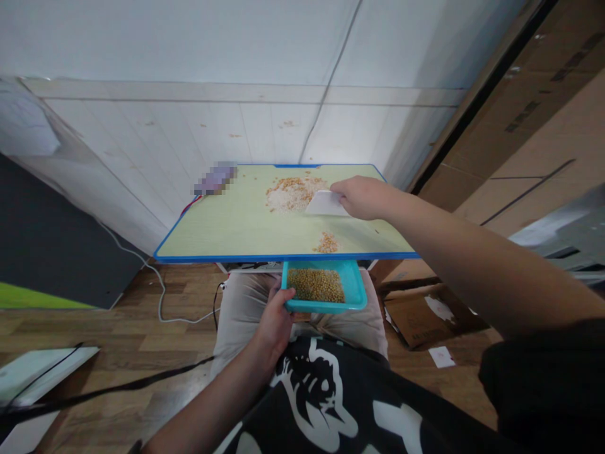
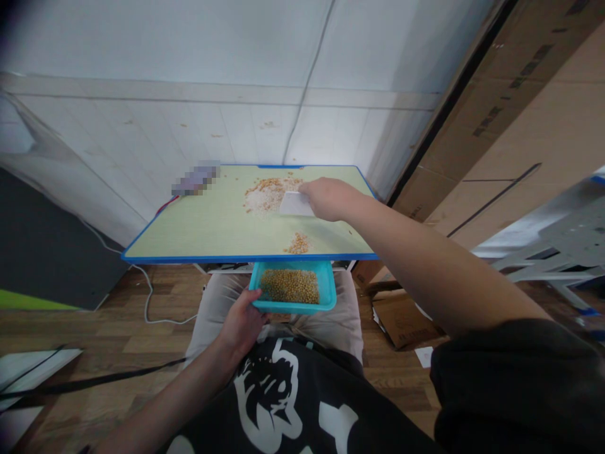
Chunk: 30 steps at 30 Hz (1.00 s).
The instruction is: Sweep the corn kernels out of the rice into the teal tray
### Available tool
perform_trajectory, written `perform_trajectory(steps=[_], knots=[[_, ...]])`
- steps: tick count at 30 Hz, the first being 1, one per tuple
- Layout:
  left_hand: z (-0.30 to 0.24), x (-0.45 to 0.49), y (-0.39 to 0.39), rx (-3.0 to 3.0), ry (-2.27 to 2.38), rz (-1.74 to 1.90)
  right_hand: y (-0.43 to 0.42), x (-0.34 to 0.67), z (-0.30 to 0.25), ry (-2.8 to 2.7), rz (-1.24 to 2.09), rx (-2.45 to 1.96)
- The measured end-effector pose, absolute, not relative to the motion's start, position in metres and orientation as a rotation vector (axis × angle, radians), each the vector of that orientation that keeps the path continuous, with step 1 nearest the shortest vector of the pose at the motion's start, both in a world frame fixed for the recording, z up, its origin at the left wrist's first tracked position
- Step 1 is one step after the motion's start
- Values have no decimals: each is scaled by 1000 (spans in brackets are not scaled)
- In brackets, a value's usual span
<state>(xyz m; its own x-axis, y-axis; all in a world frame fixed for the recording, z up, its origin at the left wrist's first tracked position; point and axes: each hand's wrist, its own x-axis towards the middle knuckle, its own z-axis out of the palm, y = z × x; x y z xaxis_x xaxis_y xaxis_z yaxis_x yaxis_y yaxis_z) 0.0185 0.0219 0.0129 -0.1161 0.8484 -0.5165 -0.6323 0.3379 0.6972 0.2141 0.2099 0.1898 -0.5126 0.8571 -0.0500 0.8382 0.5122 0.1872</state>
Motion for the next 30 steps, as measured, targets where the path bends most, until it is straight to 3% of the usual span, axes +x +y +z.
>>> perform_trajectory(steps=[30], knots=[[15, 21, 21, 213, 1106, 1287, 174, 197, 181, 2550, 33, 1358]])
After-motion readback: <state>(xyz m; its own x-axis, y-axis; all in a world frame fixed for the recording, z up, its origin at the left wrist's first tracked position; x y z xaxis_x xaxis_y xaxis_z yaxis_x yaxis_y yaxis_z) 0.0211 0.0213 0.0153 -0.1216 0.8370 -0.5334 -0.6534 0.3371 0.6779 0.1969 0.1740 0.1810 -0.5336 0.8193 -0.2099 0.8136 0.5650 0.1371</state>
